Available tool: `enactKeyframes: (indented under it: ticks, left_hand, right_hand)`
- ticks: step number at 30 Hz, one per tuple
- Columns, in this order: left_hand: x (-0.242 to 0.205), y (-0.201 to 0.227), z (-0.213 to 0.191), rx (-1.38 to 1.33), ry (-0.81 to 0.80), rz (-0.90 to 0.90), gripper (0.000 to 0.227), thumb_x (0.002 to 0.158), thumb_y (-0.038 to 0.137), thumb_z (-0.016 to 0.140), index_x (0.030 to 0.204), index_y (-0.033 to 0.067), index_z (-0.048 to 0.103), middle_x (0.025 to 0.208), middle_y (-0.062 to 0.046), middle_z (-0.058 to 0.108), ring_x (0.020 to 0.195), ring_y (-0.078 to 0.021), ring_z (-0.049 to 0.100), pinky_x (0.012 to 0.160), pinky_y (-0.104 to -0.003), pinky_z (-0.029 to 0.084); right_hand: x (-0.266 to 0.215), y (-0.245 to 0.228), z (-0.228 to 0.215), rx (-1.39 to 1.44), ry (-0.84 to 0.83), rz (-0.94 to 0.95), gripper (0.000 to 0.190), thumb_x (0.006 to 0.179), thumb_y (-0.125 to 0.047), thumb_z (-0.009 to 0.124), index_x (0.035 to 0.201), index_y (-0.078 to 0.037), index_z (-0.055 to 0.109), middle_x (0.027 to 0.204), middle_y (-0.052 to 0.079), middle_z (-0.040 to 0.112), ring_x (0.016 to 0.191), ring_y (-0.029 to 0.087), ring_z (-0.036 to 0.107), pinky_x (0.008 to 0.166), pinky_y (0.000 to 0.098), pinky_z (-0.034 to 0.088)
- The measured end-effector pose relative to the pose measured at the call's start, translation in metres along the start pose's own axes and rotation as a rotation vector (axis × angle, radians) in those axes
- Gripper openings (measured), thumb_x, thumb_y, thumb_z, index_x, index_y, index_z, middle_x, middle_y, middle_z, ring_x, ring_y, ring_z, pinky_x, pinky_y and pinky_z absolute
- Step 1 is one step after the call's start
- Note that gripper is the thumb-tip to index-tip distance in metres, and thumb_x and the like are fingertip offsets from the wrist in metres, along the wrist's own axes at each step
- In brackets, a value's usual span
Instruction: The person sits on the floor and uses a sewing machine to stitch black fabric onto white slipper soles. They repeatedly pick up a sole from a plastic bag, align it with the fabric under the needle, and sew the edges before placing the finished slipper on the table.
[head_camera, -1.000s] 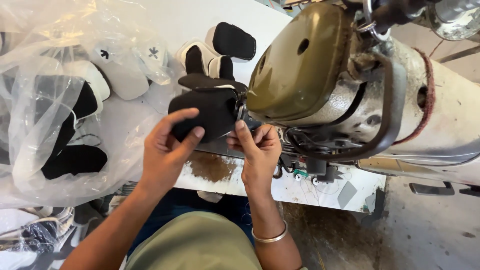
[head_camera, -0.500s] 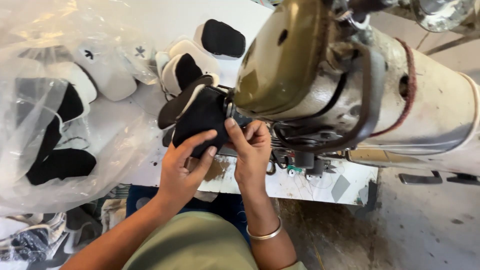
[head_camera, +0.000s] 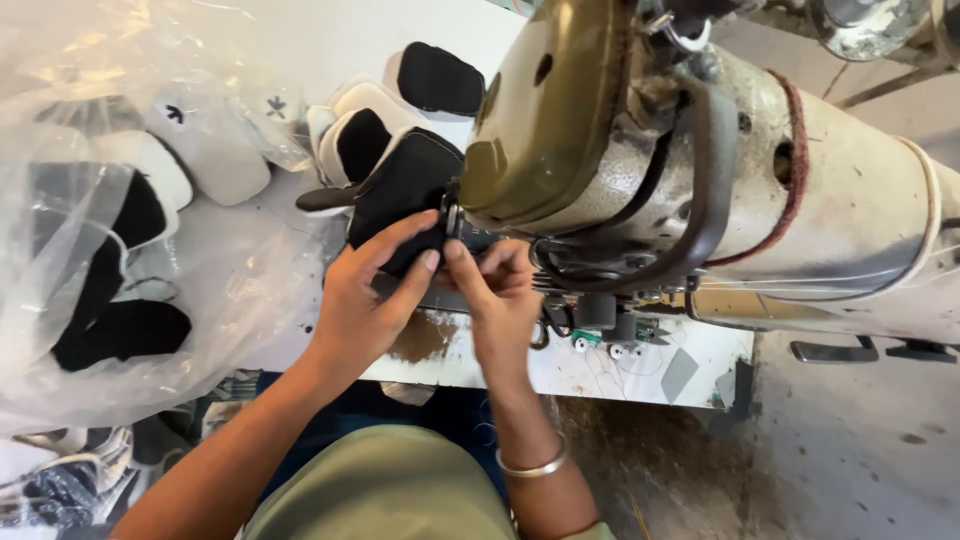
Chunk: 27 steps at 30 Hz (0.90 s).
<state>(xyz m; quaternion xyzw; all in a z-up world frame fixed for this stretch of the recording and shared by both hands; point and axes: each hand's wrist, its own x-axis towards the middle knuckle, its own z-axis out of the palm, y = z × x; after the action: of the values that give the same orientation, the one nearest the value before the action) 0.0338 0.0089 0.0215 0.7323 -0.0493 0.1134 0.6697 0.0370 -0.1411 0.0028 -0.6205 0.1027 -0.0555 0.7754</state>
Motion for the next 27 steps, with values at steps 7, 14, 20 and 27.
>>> enactKeyframes:
  ticks: [7,14,20,27]
  left_hand:
    - [0.033,0.008,-0.007,0.053,-0.072,-0.234,0.037,0.095,0.015,0.067,0.132,0.0089,0.069,0.099,-0.004,0.077,0.078,-0.0079,0.063,0.072,-0.025,0.054]
    - [0.042,-0.036,-0.024,-0.240,-0.191,-0.058,0.035,0.103,0.018,0.063,0.136,0.0063,0.066,0.097,-0.004,0.068,0.084,-0.0082,0.058,0.074,-0.025,0.051]
    - [-0.012,-0.047,-0.083,0.523,0.128,0.102,0.052,0.096,0.025,0.073,0.140,0.0042,0.057,0.110,-0.013,0.065,0.101,-0.0281,0.060,0.091,-0.042,0.046]
    - [-0.072,-0.106,-0.197,1.336,0.581,-0.029,0.050,0.087,0.009,0.073,0.134,-0.0022,0.061,0.142,-0.024,0.052,0.130,-0.0447,0.053,0.114,-0.050,0.040]
  right_hand:
    - [0.007,-0.064,-0.143,-0.726,0.594,-1.163,0.040,0.097,-0.004,0.085,0.113,-0.005,0.049,0.110,0.010,0.064,0.101,0.021,0.067,0.095,0.0360,0.060]
    - [0.004,-0.042,-0.208,-1.381,0.672,-1.159,0.042,0.113,-0.016,0.059,0.140,0.005,0.036,0.144,0.023,0.036,0.135,0.039,0.043,0.112,0.0533,0.042]
    - [-0.021,-0.071,-0.197,-1.402,0.611,-1.040,0.038,0.120,-0.019,0.054,0.145,0.006,0.038,0.141,0.020,0.044,0.133,0.031,0.053,0.111,0.0417,0.050]
    - [-0.054,-0.021,-0.135,-0.563,0.263,-0.637,0.027,0.109,-0.012,0.059,0.129,-0.002,0.045,0.122,0.012,0.059,0.097,0.020,0.058,0.083,0.0302,0.048]
